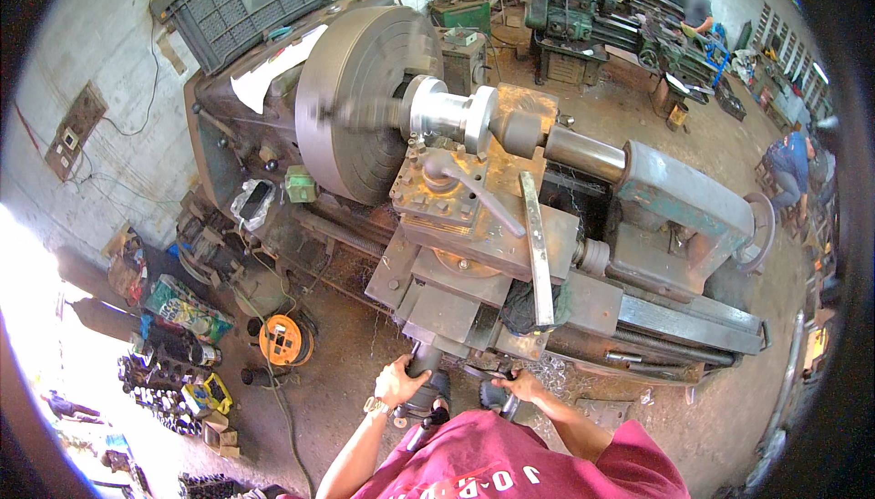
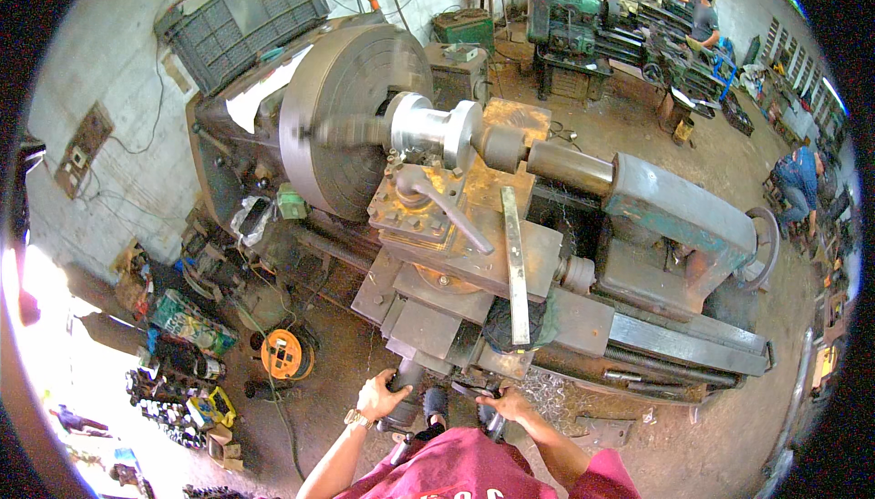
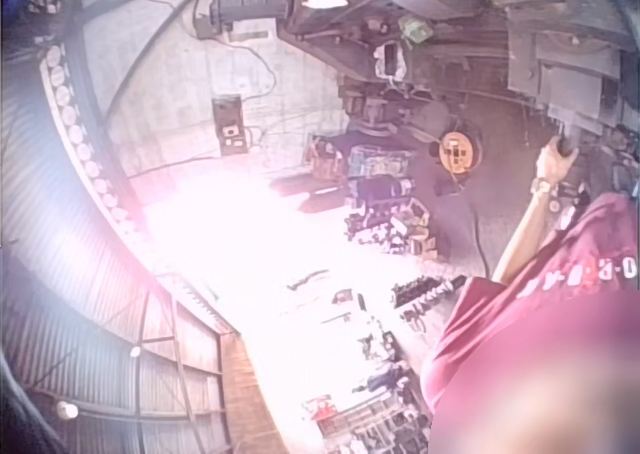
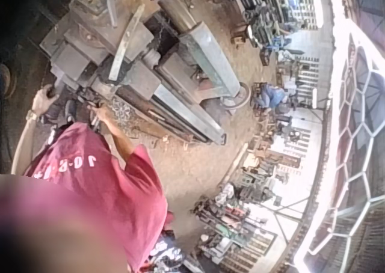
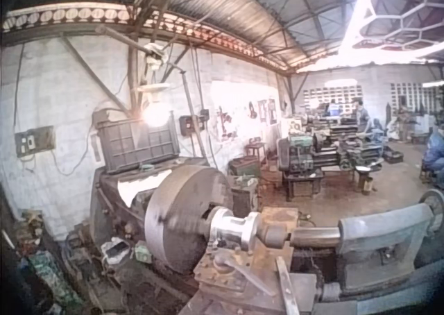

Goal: The person operates a metal lathe, using both hands to adjust the control levers and knobs while a cylindrical metal workpiece rotates. The person maintains a steady position in front of the machine, making small adjustments to the tool carriage throughout the clip.

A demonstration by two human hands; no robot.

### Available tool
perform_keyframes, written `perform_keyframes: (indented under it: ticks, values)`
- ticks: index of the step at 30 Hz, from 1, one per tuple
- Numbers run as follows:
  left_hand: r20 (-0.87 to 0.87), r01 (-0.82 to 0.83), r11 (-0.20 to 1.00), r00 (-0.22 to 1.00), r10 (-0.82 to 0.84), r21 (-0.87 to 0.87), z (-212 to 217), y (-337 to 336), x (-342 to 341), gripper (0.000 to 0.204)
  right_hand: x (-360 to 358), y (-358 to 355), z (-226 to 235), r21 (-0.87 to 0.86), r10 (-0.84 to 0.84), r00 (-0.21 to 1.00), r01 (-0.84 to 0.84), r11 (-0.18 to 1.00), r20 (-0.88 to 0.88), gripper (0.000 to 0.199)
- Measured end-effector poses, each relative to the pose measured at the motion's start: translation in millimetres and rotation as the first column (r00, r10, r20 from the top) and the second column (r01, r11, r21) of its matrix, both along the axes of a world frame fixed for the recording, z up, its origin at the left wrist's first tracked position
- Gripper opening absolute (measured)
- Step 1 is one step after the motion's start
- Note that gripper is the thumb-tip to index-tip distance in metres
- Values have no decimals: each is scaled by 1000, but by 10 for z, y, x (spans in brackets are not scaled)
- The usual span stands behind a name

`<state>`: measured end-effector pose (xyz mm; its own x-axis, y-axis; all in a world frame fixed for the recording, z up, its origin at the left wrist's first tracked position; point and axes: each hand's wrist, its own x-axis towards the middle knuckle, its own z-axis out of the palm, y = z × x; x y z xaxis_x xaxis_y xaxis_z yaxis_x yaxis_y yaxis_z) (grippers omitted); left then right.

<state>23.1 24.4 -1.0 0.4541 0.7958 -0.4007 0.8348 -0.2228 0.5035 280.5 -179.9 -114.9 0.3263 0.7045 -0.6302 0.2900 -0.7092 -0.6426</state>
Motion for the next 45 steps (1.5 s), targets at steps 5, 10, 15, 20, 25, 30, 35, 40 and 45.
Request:
perform_keyframes:
  ticks: [5, 10, 15, 20, 25, 30, 35, 40, 45]
  values:
    - [18, 4, 1000, 1000, -4, 6, 7, -1, 2, 68, -13, 21, -12, 28, -1, 1000, 0, 1000, 27, 74]
    - [-15, -3, 1000, 1000, 3, -19, -20, 7, -5, 69, 10, 48, -41, -147, 25, 999, -29, 989, -25, 93]
    - [1, 2, 1000, 1000, -2, 8, -68, 9, -17, 70, 10, 27, -161, -202, 39, 999, -35, 979, 18, 107]
    - [-4, -3, 1000, 1000, 3, -9, -24, 9, -3, 70, -11, 38, -259, -156, 72, 995, -61, 986, 68, 113]
    - [-39, -10, 998, 999, 7, -60, 46, 22, 17, 72, 12, 70, -144, -240, 107, 992, -89, 967, 61, 109]
    - [9, -8, 1000, 1000, 8, -9, 42, 7, 4, 69, -24, 101, -76, -182, 101, 992, -86, 979, 76, 105]
    - [3, -5, 1000, 1000, 5, -29, 39, 16, 7, 68, -5, 158, 12, -253, 100, 994, -105, 962, -31, 104]
    - [-18, -11, 999, 1000, 10, -43, 69, 18, 16, 68, -8, 149, -50, -297, 110, 994, -106, 949, -4, 100]
    - [-13, -15, 999, 1000, 15, -52, 77, 25, 17, 69, -57, 135, -268, -158, 66, 996, -56, 986, 64, 101]
